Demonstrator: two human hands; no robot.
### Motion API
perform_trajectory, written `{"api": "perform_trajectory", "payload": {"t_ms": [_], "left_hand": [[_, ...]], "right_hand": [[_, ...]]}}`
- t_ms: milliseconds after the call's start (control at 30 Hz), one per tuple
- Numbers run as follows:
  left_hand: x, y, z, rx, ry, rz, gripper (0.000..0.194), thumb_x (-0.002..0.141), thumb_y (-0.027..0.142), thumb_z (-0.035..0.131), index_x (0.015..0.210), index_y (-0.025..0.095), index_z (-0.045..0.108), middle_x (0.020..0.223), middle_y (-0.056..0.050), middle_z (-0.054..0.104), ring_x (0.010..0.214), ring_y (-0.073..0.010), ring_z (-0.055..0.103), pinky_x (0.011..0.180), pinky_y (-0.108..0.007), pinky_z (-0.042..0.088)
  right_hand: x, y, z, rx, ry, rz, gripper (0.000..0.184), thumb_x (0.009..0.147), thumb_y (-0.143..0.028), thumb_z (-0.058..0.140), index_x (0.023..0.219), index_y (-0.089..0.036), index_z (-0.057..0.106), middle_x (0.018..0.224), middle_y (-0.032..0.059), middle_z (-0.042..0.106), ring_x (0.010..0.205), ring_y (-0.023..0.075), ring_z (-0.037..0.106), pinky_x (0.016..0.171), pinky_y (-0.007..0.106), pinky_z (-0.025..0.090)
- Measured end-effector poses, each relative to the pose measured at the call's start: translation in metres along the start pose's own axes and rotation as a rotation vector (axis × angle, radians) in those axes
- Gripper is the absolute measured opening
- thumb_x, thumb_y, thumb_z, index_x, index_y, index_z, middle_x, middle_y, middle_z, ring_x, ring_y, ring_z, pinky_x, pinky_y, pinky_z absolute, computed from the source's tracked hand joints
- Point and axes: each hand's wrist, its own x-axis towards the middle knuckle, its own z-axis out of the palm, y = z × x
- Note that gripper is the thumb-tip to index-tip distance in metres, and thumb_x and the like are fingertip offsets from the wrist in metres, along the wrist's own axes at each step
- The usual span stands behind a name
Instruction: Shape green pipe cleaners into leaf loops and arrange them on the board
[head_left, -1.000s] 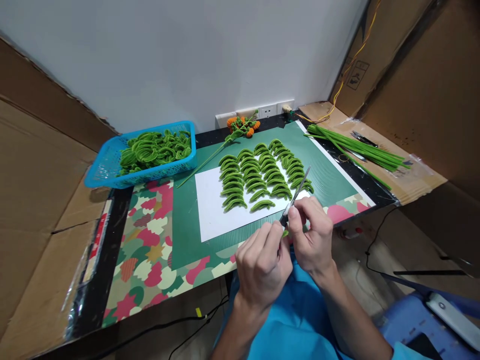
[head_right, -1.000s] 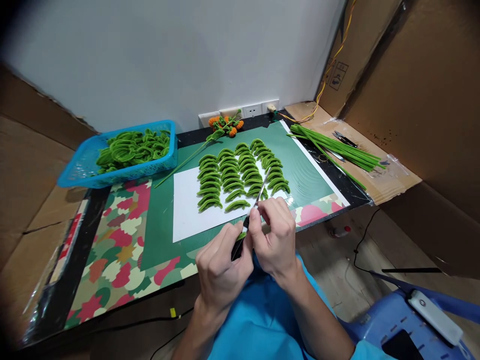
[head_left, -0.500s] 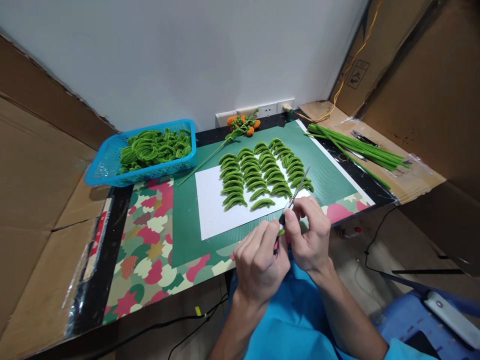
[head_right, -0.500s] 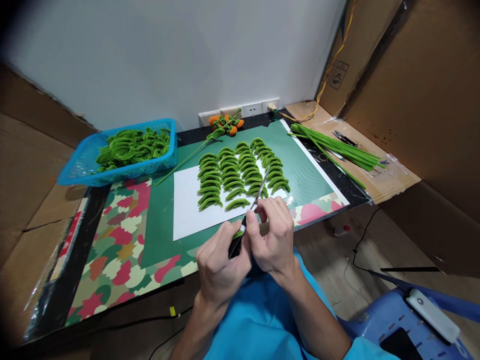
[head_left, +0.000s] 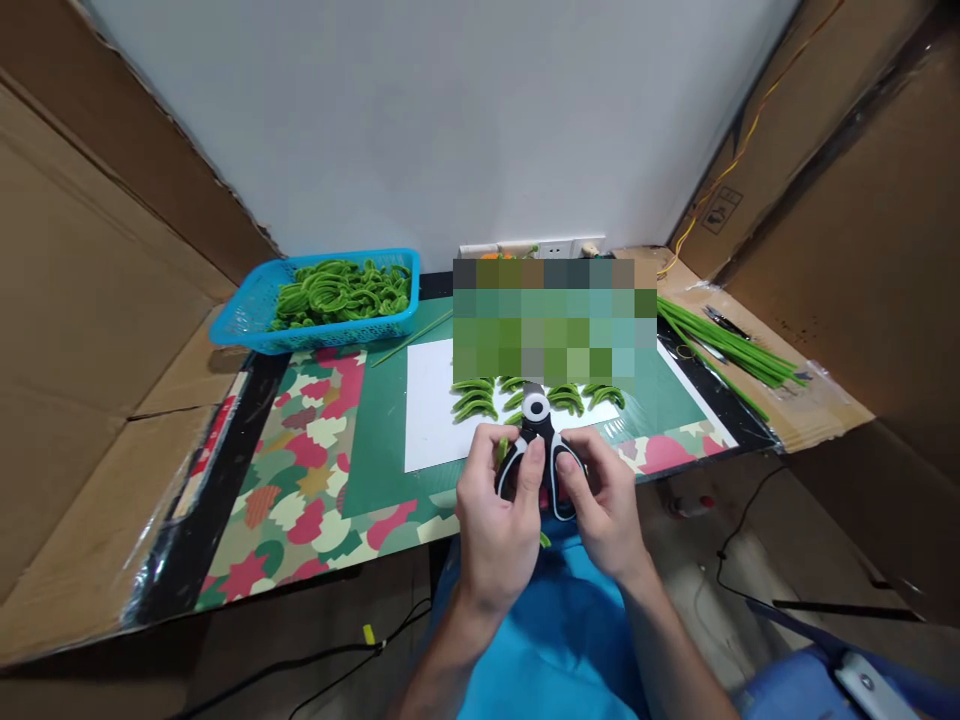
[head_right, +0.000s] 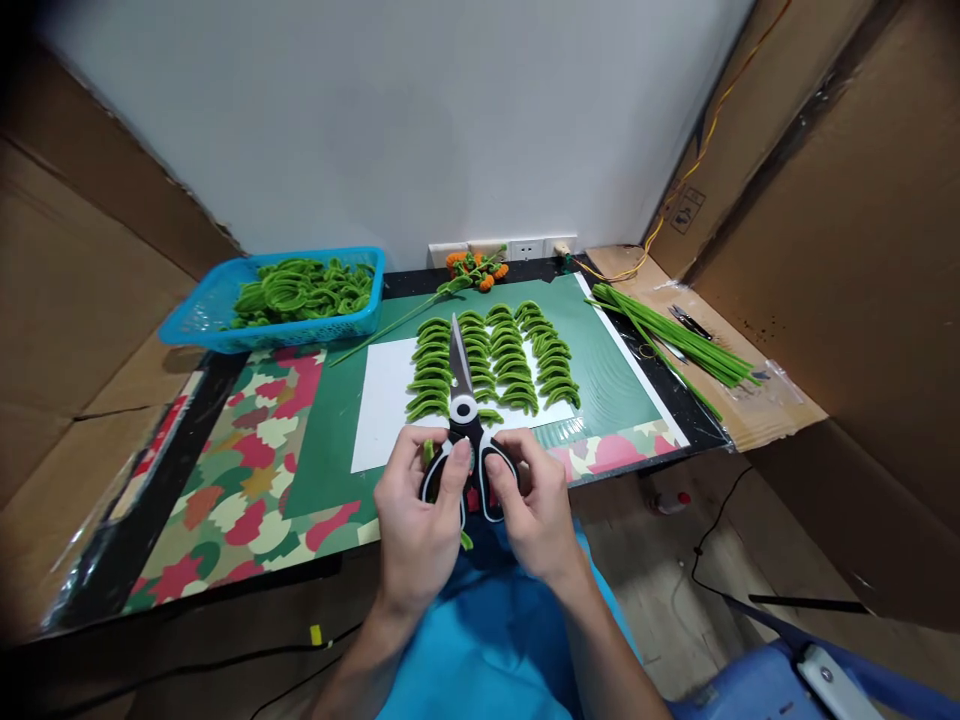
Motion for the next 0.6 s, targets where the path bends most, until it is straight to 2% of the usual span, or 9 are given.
{"api": "perform_trajectory", "payload": {"t_ms": [133,267,333,400,467,533,600], "left_hand": [[0.008,0.001,-0.010,-0.054,-0.082,-0.036,0.014,0.101,0.035,0.067,0.101,0.022,0.062,0.082,0.001,0.063,0.068,-0.0124,0.061,0.060,-0.019,0.050],[0.019,0.000,-0.030,-0.055,-0.181,-0.067,0.015,0.098,0.035,0.072,0.099,0.021,0.066,0.076,0.003,0.061,0.063,-0.0117,0.057,0.057,-0.020,0.047],[0.024,-0.002,-0.044,-0.051,-0.282,-0.093,0.015,0.097,0.035,0.073,0.096,0.020,0.068,0.078,0.001,0.062,0.065,-0.0129,0.058,0.059,-0.021,0.047],[0.030,-0.003,-0.056,-0.056,-0.394,-0.112,0.017,0.096,0.036,0.073,0.093,0.020,0.068,0.081,-0.001,0.064,0.070,-0.0145,0.060,0.062,-0.023,0.048],[0.035,-0.004,-0.066,-0.067,-0.466,-0.128,0.018,0.096,0.037,0.073,0.093,0.020,0.069,0.081,-0.001,0.063,0.072,-0.0155,0.060,0.063,-0.024,0.048],[0.038,-0.004,-0.072,-0.070,-0.516,-0.153,0.019,0.095,0.039,0.074,0.093,0.020,0.069,0.081,-0.001,0.062,0.073,-0.0158,0.059,0.065,-0.024,0.047],[0.040,-0.005,-0.074,-0.081,-0.531,-0.187,0.021,0.095,0.040,0.074,0.092,0.020,0.069,0.082,-0.001,0.062,0.075,-0.0153,0.058,0.068,-0.024,0.045]], "right_hand": [[-0.006,-0.008,0.002,0.134,0.030,0.087,0.020,0.103,-0.037,0.066,0.117,-0.024,0.070,0.069,-0.0027,0.063,0.054,0.0148,0.058,0.050,0.025,0.048],[0.000,-0.013,-0.013,0.147,0.087,0.110,0.024,0.102,-0.037,0.068,0.120,-0.026,0.079,0.087,0.0041,0.076,0.049,0.0139,0.062,0.044,0.027,0.049],[0.004,-0.014,-0.027,0.128,0.033,0.115,0.023,0.102,-0.037,0.069,0.116,-0.026,0.082,0.082,0.0037,0.076,0.046,0.0139,0.062,0.041,0.027,0.047],[0.007,-0.016,-0.039,0.127,-0.045,0.101,0.023,0.102,-0.038,0.068,0.109,-0.024,0.084,0.062,-0.0002,0.067,0.041,0.0135,0.057,0.039,0.025,0.041],[0.009,-0.019,-0.047,0.154,-0.090,0.114,0.024,0.103,-0.039,0.068,0.102,-0.022,0.084,0.051,-0.0030,0.058,0.037,0.0123,0.051,0.037,0.024,0.034],[0.010,-0.022,-0.051,0.184,-0.126,0.160,0.023,0.102,-0.040,0.069,0.102,-0.021,0.083,0.049,-0.0038,0.056,0.036,0.0110,0.048,0.037,0.023,0.030],[0.010,-0.023,-0.051,0.222,-0.171,0.211,0.025,0.102,-0.043,0.069,0.107,-0.021,0.081,0.052,-0.0039,0.057,0.039,0.0105,0.048,0.040,0.022,0.031]]}}
